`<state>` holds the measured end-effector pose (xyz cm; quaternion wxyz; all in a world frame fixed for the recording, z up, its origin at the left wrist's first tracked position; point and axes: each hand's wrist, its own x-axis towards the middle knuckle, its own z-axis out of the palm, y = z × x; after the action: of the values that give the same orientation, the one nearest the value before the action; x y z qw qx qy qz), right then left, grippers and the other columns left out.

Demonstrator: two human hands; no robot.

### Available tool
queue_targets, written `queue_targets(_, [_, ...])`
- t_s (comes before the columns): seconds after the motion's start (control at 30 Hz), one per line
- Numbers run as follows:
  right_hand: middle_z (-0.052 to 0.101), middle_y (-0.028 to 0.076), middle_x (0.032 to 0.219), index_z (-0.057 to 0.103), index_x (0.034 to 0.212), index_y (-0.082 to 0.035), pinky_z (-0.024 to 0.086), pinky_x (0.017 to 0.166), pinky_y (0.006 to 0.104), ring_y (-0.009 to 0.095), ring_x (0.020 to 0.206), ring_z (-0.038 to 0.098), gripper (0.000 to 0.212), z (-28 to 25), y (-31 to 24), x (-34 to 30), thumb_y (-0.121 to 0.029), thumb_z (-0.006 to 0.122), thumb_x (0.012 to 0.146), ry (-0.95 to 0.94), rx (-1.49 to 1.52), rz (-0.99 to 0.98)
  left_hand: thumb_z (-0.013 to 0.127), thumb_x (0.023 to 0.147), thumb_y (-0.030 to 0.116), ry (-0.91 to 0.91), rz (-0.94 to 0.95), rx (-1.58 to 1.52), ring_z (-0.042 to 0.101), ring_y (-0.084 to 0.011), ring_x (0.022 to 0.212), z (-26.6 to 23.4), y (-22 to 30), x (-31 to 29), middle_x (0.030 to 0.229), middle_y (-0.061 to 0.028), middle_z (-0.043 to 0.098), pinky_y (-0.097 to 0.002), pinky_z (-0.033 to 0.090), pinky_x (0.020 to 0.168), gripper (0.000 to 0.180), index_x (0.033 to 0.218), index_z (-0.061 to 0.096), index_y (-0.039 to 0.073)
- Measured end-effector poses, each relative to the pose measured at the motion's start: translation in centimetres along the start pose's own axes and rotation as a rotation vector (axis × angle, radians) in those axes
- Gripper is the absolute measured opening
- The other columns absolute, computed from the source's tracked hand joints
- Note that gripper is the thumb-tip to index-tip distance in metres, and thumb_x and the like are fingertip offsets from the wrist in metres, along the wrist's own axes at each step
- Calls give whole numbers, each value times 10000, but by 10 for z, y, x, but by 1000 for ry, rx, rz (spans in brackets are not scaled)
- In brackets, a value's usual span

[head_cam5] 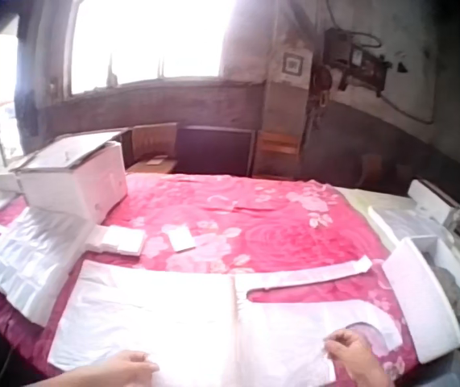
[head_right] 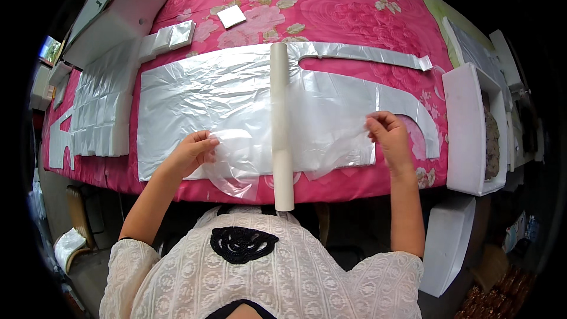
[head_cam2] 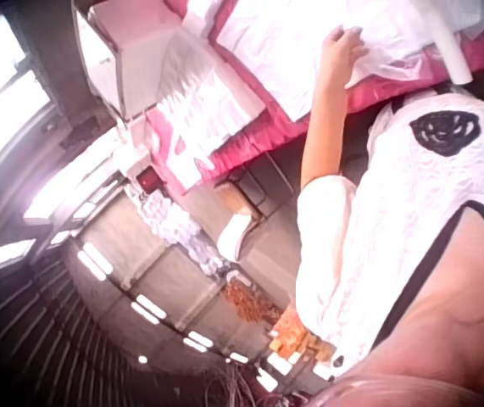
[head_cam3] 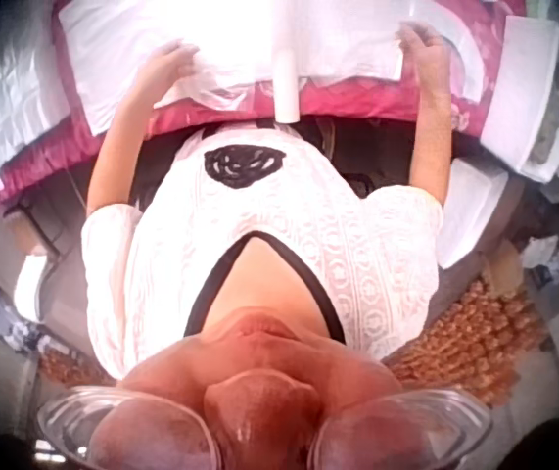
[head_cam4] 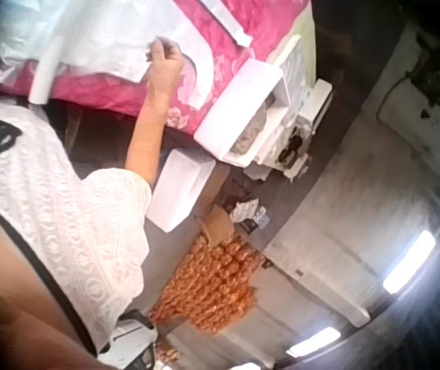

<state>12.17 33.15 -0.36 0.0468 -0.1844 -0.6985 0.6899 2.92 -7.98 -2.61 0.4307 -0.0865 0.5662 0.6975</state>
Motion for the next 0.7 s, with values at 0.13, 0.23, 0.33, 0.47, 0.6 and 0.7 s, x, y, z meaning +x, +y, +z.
queue_targets(0.13, [598, 0, 763, 615, 963, -30, 422, 587, 198, 69, 626, 517, 173, -118, 0, 24, -127, 639, 822, 315, -363, 13, 606, 863, 157, 7, 27, -40, 581, -98, 758, -10, -2, 4, 863, -12, 598, -249, 494, 700, 99, 891, 569, 69])
queue_targets(0.23, [603, 17, 789, 613, 966, -20, 443, 621, 231, 92, 655, 532, 183, -160, 2, 22, -159, 606, 849, 727, -668, -205, 584, 874, 164, 31, 41, 45, 601, -115, 791, -9, -3, 8, 884, -33, 616, -259, 499, 718, 102, 908, 558, 71])
queue_targets(0.33, [611, 35, 802, 608, 956, -18, 442, 632, 246, 107, 673, 537, 191, -79, -15, -16, -186, 580, 869, 686, -776, -360, 574, 881, 173, 59, 30, 102, 614, -120, 788, -11, 0, 7, 882, -42, 626, -260, 503, 711, 111, 923, 554, 73])
queue_targets(0.47, [634, 126, 652, 654, 744, -25, 486, 569, 351, 255, 623, 638, 413, 82, -13, -85, -438, 672, 746, -101, -832, 19, 582, 882, 191, 78, 41, 164, 600, -130, 755, -25, 8, -3, 852, -55, 629, -271, 492, 694, 133, 890, 569, 58])
queue_targets(0.6, [626, 146, 641, 649, 736, 7, 486, 580, 367, 285, 616, 629, 494, 125, 19, -102, -485, 670, 699, -402, -952, 113, 580, 885, 197, 107, 120, 217, 562, -85, 648, -50, 20, -6, 743, -12, 598, -230, 459, 616, 138, 867, 580, 60])
queue_targets(0.7, [641, 145, 676, 657, 782, 13, 488, 589, 342, 266, 634, 640, 444, 128, 23, -102, -419, 691, 683, -364, -849, 206, 583, 884, 198, 182, 169, 259, 551, -62, 645, -84, 27, -13, 737, 4, 592, -210, 446, 604, 134, 858, 581, 66])
